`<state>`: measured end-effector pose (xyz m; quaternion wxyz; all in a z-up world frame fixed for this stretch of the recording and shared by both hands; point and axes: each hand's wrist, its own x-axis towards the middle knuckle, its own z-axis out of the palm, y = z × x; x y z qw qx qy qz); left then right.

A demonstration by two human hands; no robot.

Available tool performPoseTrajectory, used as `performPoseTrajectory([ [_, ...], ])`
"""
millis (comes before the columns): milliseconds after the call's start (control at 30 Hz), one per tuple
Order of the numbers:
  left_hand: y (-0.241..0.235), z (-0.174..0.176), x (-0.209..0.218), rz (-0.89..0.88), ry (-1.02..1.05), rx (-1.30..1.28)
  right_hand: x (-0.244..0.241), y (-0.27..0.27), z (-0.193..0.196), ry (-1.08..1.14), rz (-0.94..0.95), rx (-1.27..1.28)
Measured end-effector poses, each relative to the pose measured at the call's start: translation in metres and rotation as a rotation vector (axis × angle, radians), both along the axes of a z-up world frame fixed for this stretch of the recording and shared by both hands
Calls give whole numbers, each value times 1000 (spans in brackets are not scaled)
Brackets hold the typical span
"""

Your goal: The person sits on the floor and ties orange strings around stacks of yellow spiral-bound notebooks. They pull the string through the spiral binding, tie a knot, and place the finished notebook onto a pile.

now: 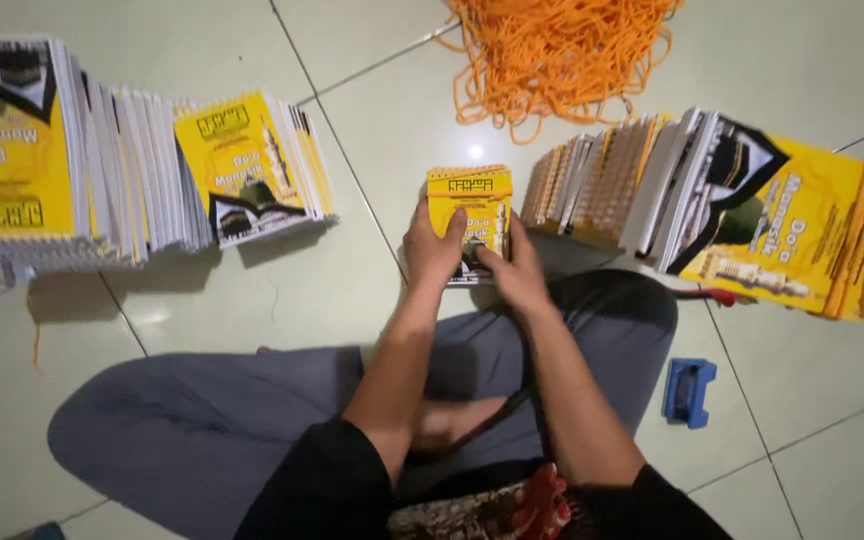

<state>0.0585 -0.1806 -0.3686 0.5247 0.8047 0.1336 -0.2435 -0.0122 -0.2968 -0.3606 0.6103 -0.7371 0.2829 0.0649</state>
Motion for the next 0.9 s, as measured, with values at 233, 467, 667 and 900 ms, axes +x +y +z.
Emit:
performPoseTrajectory([
  [233, -4, -4, 20, -75, -10, -6, 2, -8, -32, 23, -208, 19],
  [467, -12, 12, 106, 37, -75, -27, -18, -11, -82, 195, -336, 22],
  [667, -60, -75, 192, -432, -217, 286, -12, -9, -53, 186, -290, 105],
  [900, -45, -56, 192, -875, -551, 624, -14, -11, -54, 192, -237, 84],
])
